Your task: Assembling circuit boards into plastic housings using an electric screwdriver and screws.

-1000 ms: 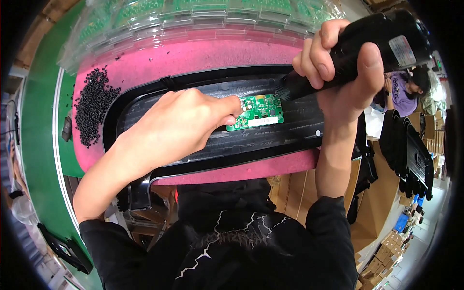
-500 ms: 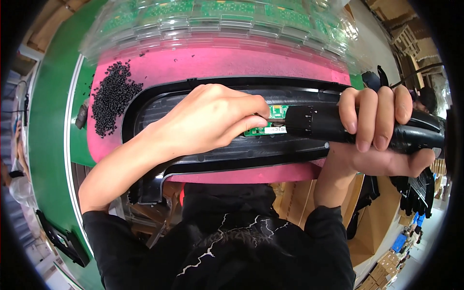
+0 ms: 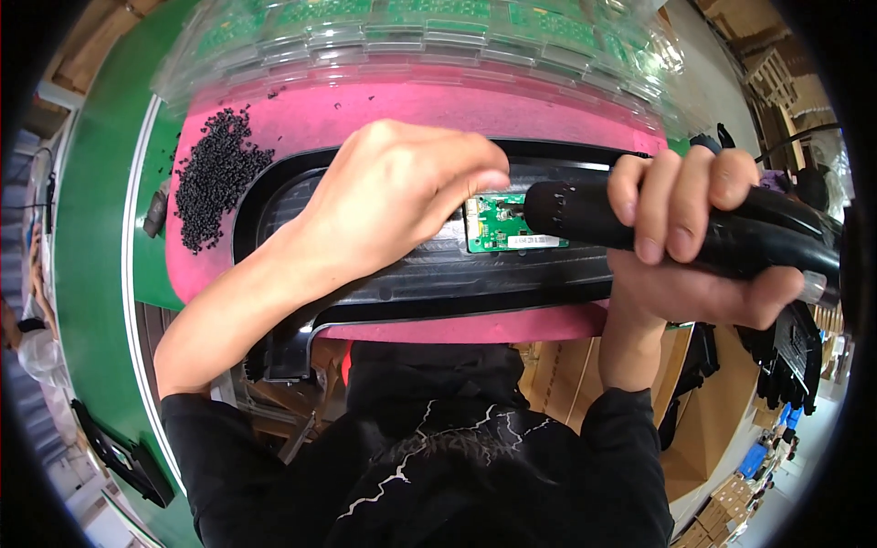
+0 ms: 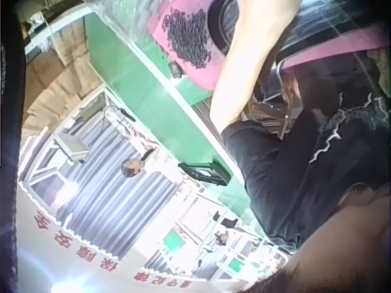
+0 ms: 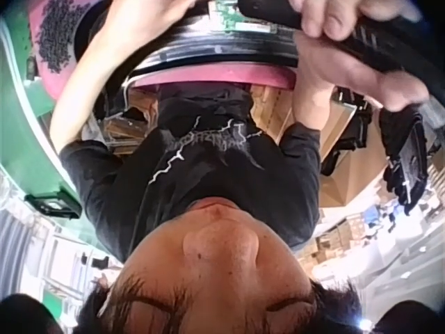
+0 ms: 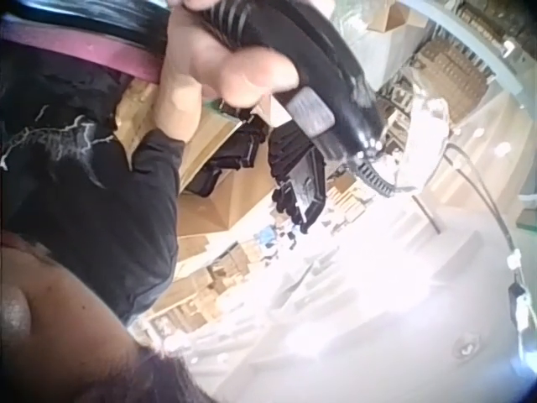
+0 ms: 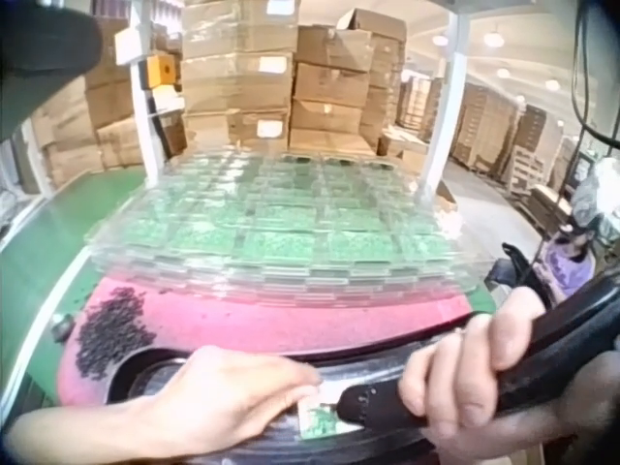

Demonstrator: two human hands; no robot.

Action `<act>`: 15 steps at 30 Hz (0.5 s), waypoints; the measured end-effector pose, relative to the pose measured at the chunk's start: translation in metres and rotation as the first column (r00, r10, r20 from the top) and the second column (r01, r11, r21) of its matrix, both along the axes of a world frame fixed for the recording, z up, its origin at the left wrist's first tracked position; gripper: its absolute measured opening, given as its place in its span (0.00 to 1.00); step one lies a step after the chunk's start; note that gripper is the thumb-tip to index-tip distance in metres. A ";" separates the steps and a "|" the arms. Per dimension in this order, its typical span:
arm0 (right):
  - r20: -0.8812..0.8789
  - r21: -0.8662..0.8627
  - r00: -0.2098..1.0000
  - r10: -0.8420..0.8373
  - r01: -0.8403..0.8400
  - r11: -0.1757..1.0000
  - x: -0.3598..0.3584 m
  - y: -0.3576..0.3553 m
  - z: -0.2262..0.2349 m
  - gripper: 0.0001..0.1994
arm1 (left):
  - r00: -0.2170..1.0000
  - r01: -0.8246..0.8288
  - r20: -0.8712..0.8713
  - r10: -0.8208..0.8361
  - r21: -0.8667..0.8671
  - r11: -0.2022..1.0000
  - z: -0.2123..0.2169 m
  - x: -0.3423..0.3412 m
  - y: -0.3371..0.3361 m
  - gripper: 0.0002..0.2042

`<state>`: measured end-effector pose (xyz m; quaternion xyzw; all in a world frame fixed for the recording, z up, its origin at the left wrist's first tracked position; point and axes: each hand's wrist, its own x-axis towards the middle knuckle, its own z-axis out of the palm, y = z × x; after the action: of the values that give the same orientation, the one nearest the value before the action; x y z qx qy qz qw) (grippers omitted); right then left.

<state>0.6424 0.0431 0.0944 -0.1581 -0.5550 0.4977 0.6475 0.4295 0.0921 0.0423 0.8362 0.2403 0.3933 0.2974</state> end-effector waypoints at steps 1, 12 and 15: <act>0.018 0.002 1.000 -0.013 0.013 1.000 -0.002 0.001 -0.005 0.33 | 0.999 -0.034 -0.005 0.034 0.009 0.999 0.002 0.000 0.001 0.03; 0.134 -0.081 0.986 -0.097 0.109 0.991 -0.013 0.003 -0.013 0.33 | 0.970 -0.186 -0.166 0.175 -0.052 0.981 0.020 0.004 -0.011 0.09; 0.291 -0.106 0.950 -0.113 0.150 0.983 -0.024 0.007 -0.005 0.28 | 0.984 -0.175 -0.044 0.173 -0.037 0.984 0.013 0.009 -0.010 0.07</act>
<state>0.6185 0.0504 0.0897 -0.3054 -0.5976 0.4598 0.5815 0.4389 0.0823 0.0554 0.8135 0.3265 0.3958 0.2740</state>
